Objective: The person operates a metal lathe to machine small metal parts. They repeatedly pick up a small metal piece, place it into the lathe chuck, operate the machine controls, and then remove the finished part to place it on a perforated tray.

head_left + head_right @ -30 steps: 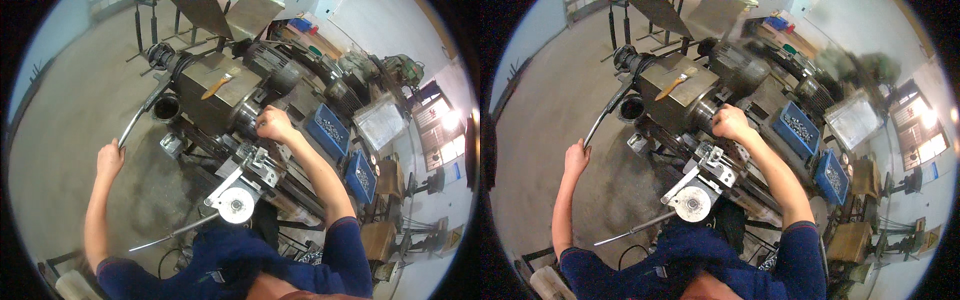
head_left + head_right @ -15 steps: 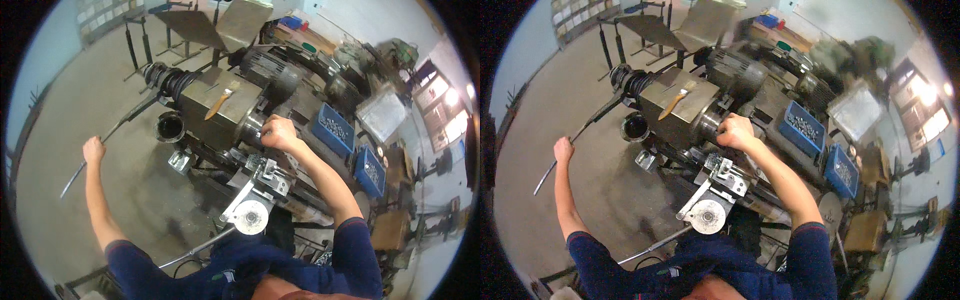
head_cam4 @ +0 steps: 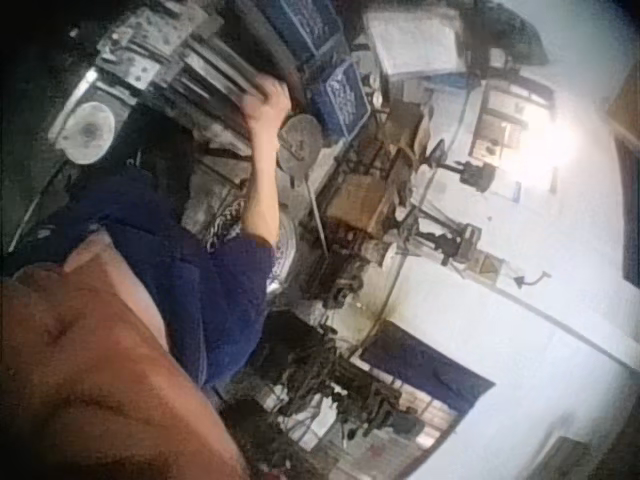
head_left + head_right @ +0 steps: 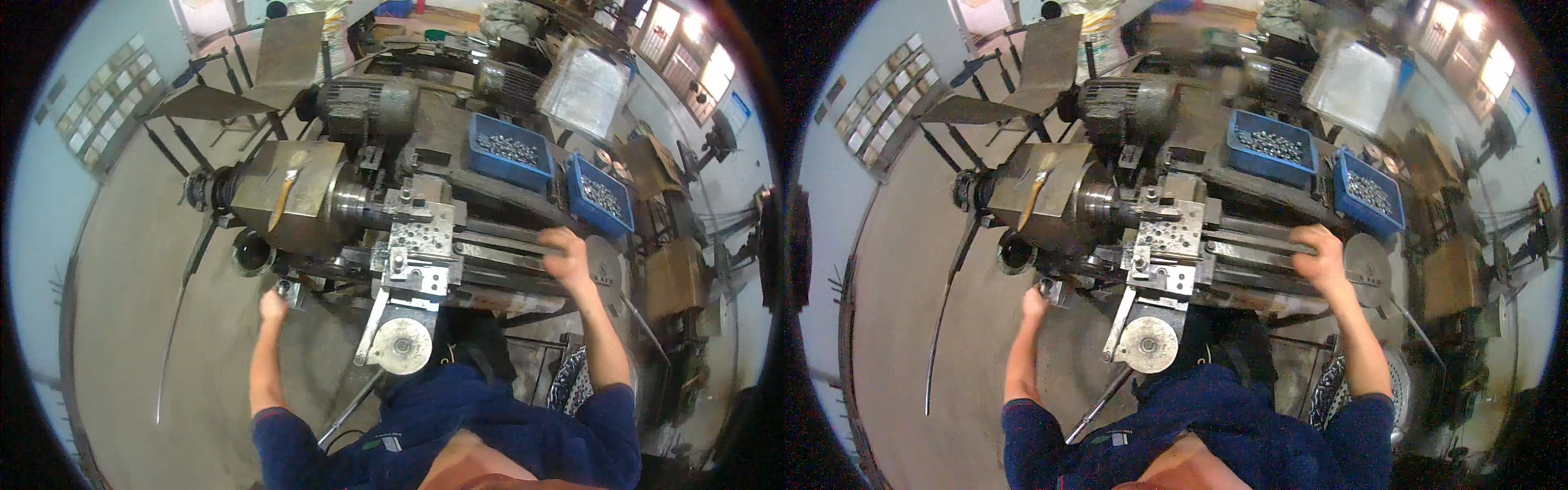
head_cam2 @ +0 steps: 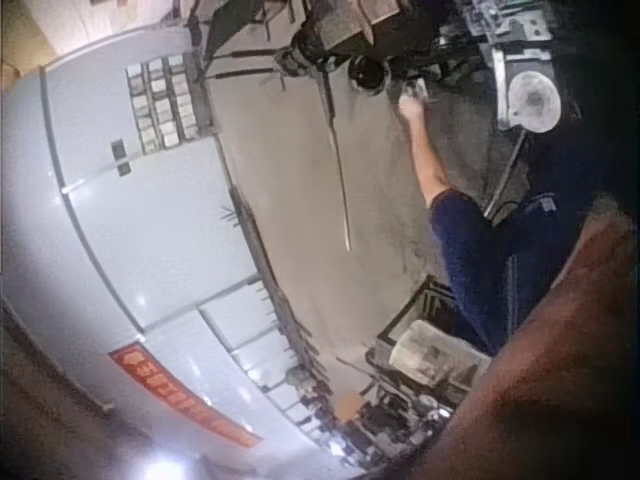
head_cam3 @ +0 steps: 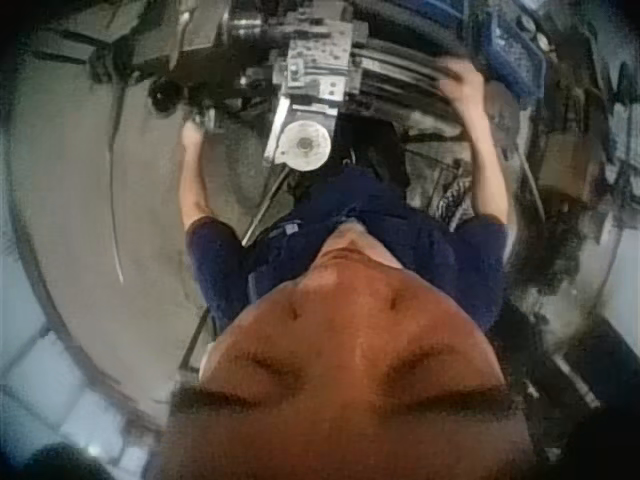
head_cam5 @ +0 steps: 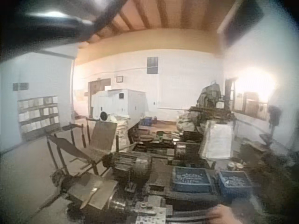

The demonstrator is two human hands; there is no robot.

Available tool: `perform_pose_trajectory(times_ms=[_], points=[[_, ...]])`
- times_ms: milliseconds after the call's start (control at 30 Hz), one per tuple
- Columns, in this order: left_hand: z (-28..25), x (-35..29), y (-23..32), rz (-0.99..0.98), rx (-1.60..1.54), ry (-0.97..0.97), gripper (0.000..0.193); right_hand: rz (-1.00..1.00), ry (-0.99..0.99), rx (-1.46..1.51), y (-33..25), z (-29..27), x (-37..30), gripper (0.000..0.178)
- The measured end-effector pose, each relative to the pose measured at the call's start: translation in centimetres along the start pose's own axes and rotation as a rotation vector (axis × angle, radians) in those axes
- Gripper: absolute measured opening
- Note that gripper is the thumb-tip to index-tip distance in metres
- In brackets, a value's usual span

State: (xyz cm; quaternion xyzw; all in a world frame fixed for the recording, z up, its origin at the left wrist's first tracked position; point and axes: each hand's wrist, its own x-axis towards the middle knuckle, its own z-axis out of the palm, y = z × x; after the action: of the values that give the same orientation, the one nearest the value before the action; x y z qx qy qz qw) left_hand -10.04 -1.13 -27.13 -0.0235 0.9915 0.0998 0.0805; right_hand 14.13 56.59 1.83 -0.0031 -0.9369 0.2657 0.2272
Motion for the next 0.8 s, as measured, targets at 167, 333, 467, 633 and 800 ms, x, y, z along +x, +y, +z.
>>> perform_pose_trajectory(times_ms=[167,333,467,633,800], points=[[-4.4,3.6,-3.6,0.149,0.276,0.093,0.026,0.465,0.042,-0.152,5.5,-5.5,-9.4,0.027],[-2.7,-4.7,1.7,0.254,0.047,0.013,0.027,0.800,0.213,-0.238,14.9,-9.7,-17.7,0.032],[-1.7,-11.3,-0.4,0.327,0.040,-0.625,0.042,0.813,0.163,-0.662,19.8,-12.1,-22.0,0.056],[-10.2,-20.7,6.5,0.275,-0.182,-0.733,0.041,1.100,-0.165,-0.747,29.7,-16.4,-30.9,0.063],[-15.0,-27.0,10.0,0.229,-0.672,-0.811,0.041,1.156,-0.154,-0.869,31.3,-16.4,-32.0,0.038]])
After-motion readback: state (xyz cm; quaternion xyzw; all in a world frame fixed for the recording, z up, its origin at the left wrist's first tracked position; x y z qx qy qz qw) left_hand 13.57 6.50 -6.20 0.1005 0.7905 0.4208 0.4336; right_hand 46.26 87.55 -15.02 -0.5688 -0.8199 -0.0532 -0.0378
